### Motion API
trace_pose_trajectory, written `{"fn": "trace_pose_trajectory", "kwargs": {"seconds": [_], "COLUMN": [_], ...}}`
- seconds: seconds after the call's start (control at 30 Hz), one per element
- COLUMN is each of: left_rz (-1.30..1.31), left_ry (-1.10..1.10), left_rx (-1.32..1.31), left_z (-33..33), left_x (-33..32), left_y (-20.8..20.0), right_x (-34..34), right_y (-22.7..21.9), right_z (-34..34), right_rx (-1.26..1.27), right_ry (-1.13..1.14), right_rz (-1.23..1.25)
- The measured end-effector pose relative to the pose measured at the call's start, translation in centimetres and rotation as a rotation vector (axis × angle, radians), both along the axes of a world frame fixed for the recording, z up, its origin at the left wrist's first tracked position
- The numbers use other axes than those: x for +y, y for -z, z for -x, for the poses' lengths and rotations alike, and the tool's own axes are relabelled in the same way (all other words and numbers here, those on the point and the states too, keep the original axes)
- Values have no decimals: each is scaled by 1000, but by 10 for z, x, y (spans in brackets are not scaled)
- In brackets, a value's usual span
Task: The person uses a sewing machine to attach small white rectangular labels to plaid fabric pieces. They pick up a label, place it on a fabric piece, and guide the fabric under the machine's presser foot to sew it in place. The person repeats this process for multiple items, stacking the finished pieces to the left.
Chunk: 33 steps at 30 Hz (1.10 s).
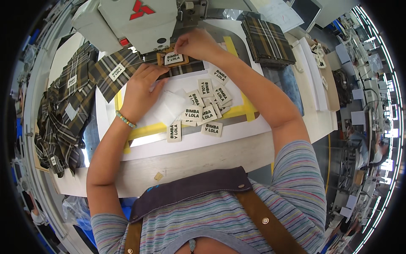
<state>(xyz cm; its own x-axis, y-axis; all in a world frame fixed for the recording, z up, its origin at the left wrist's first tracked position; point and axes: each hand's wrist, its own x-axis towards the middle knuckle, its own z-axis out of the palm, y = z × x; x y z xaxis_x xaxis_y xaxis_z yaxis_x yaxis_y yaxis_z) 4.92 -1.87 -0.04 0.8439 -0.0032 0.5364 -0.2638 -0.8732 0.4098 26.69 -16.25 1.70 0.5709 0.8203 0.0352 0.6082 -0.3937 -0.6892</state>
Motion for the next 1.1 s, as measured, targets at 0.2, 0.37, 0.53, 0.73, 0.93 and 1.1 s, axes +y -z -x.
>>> {"fn": "trace_pose_trajectory", "kwargs": {"seconds": [0.2,0.37,0.53,0.73,0.93,1.1], "left_rz": [-97,-179,-199,-201,-252,-248], "left_ry": [37,19,-1,-20,-48,-35], "left_rx": [-19,6,20,34,60,102], "left_z": [-2,-3,-2,-2,-1,-4], "left_x": [1,-3,-3,-3,-3,-3], "left_y": [7,8,7,9,10,12], "right_x": [-1,-6,-1,0,1,-2], "right_y": [9,15,18,24,26,26], "right_z": [4,8,10,6,2,3], "right_rx": [-63,-95,-8,-18,-43,12], "right_ry": [-14,50,67,68,70,73], "right_rz": [-89,-183,-139,-187,-176,-173]}}
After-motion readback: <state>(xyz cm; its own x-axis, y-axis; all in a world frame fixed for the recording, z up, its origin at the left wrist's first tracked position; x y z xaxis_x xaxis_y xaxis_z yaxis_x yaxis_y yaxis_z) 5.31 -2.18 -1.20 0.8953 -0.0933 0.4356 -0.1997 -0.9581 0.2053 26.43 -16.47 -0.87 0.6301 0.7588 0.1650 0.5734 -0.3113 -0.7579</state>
